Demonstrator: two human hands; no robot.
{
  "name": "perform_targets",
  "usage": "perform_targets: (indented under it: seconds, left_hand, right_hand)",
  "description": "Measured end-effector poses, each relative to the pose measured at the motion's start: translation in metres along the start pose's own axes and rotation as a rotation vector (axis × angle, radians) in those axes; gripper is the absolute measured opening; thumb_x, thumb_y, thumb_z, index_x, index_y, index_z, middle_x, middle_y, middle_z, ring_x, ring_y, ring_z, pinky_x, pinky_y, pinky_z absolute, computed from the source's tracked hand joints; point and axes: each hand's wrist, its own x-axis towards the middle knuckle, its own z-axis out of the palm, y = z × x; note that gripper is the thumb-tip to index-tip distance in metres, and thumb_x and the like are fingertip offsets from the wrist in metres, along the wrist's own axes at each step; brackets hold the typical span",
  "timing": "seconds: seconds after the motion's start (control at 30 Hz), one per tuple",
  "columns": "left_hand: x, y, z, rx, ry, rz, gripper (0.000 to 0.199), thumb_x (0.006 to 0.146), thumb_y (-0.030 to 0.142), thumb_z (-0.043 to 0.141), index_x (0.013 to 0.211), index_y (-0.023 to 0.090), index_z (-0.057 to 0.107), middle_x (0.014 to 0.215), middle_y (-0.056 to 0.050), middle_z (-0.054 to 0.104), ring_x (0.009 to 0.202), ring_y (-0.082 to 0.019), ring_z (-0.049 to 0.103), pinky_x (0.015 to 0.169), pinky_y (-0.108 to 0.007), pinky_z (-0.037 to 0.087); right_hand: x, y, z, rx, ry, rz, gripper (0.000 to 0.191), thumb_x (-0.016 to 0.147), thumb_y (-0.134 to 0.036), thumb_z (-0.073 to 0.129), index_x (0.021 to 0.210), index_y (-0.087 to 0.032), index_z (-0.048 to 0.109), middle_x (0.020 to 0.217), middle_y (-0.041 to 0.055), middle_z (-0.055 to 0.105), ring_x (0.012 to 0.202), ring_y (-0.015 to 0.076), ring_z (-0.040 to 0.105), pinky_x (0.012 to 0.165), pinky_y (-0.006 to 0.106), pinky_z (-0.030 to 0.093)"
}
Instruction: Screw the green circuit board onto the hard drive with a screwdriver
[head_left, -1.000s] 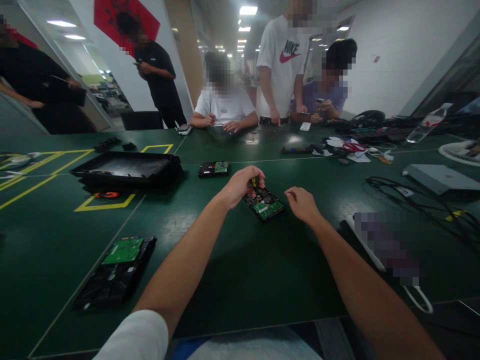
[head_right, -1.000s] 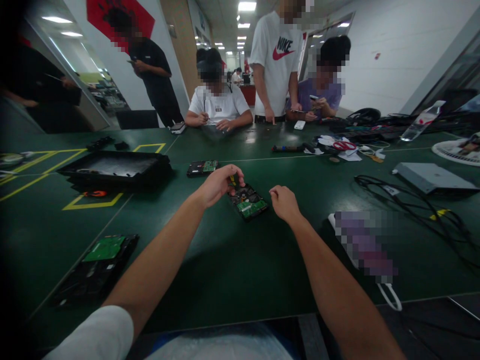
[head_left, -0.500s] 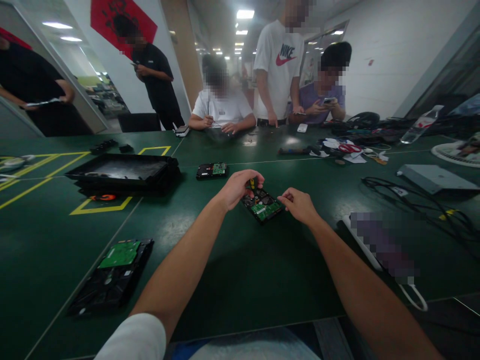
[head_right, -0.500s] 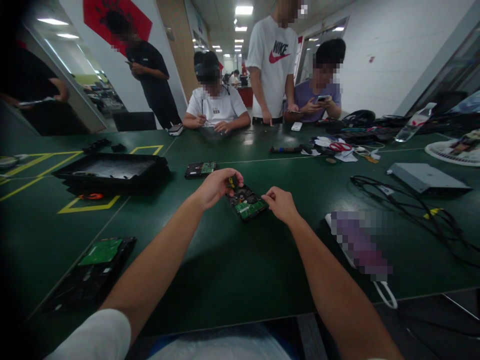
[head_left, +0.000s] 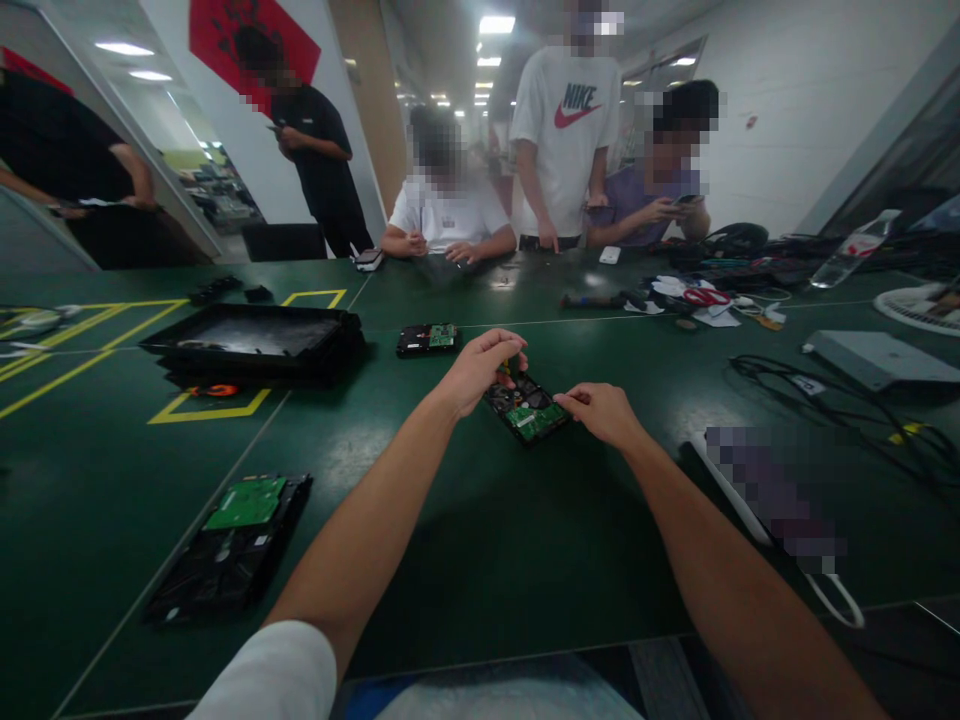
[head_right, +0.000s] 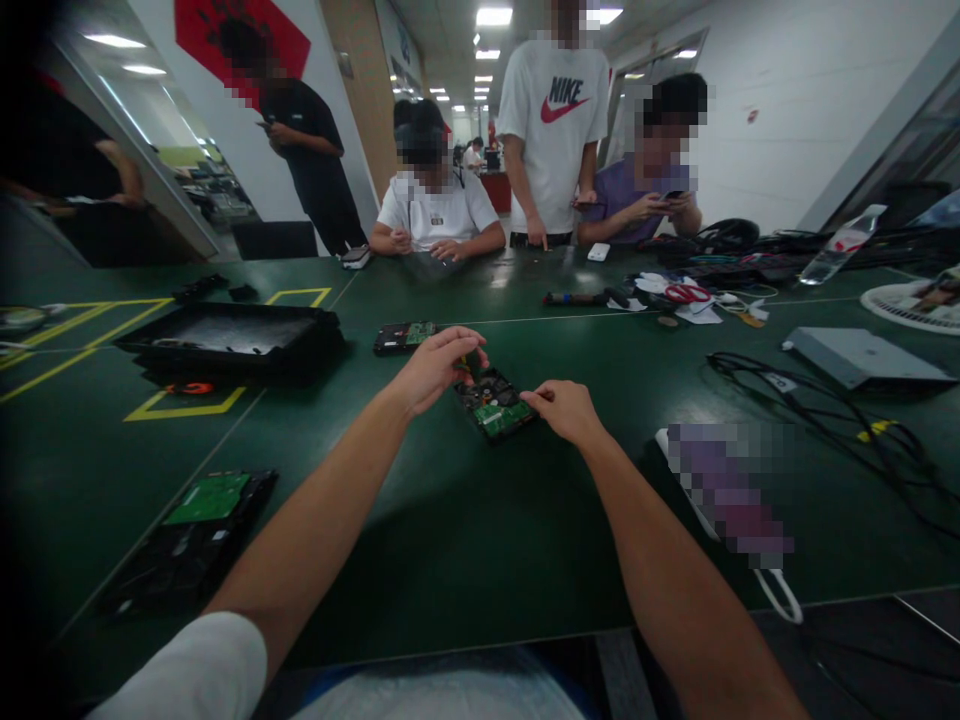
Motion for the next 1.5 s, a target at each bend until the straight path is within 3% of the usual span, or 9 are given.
perform_targets:
  seconds: [0.33, 0.6, 0.87, 1.07, 1.5]
  left_hand:
    - [-0.001, 0.002, -0.001, 0.057, -0.015, -0.001, 0.024, 0.089, 0.041, 0.066, 0.089, 0.017, 0.072, 0.093, -0.008, 0.071, 0.087, -0.018, 0.066, 0.059, -0.023, 0.048]
    - [-0.002, 0.004, -0.003, 0.104, -0.011, 0.011, 0.029, 0.09, 0.04, 0.063, 0.095, 0.017, 0.08, 0.094, -0.009, 0.069, 0.086, -0.018, 0.063, 0.058, -0.023, 0.047]
    - [-0.001, 0.002, -0.001, 0.042, -0.011, -0.019, 0.024, 0.089, 0.039, 0.066, 0.101, 0.018, 0.07, 0.09, -0.008, 0.07, 0.083, -0.019, 0.067, 0.054, -0.022, 0.048]
    - [-0.002, 0.002, 0.002, -0.043, 0.036, -0.065, 0.021, 0.089, 0.039, 0.066, 0.094, 0.02, 0.059, 0.086, -0.006, 0.071, 0.081, -0.019, 0.068, 0.057, -0.025, 0.053]
    - [-0.003, 0.006, 0.001, 0.028, 0.03, -0.019, 0.022, 0.087, 0.039, 0.067, 0.087, 0.018, 0.069, 0.094, -0.007, 0.063, 0.09, -0.019, 0.063, 0.058, -0.023, 0.055]
  right_hand:
    - [0.004, 0.004, 0.005, -0.054, -0.037, 0.02, 0.045, 0.088, -0.068, 0.066, 0.08, -0.026, 0.08, 0.084, 0.0031, 0.078, 0.077, 0.0212, 0.07, 0.066, 0.032, 0.044]
    - [0.003, 0.003, 0.007, -0.05, -0.002, 0.072, 0.044, 0.085, -0.066, 0.071, 0.077, -0.023, 0.076, 0.082, 0.0044, 0.077, 0.074, 0.0209, 0.069, 0.064, 0.032, 0.045]
    - [0.002, 0.003, 0.009, -0.034, 0.011, 0.073, 0.044, 0.084, -0.066, 0.071, 0.078, -0.023, 0.075, 0.082, 0.0046, 0.077, 0.075, 0.0205, 0.068, 0.065, 0.031, 0.045]
    - [0.002, 0.002, 0.01, -0.028, 0.017, 0.071, 0.043, 0.085, -0.065, 0.071, 0.077, -0.023, 0.074, 0.081, 0.0046, 0.076, 0.073, 0.0203, 0.068, 0.063, 0.031, 0.045]
    - [0.003, 0.005, 0.01, -0.021, -0.002, 0.078, 0.044, 0.085, -0.066, 0.07, 0.079, -0.023, 0.075, 0.083, 0.0041, 0.076, 0.074, 0.0204, 0.068, 0.064, 0.032, 0.044]
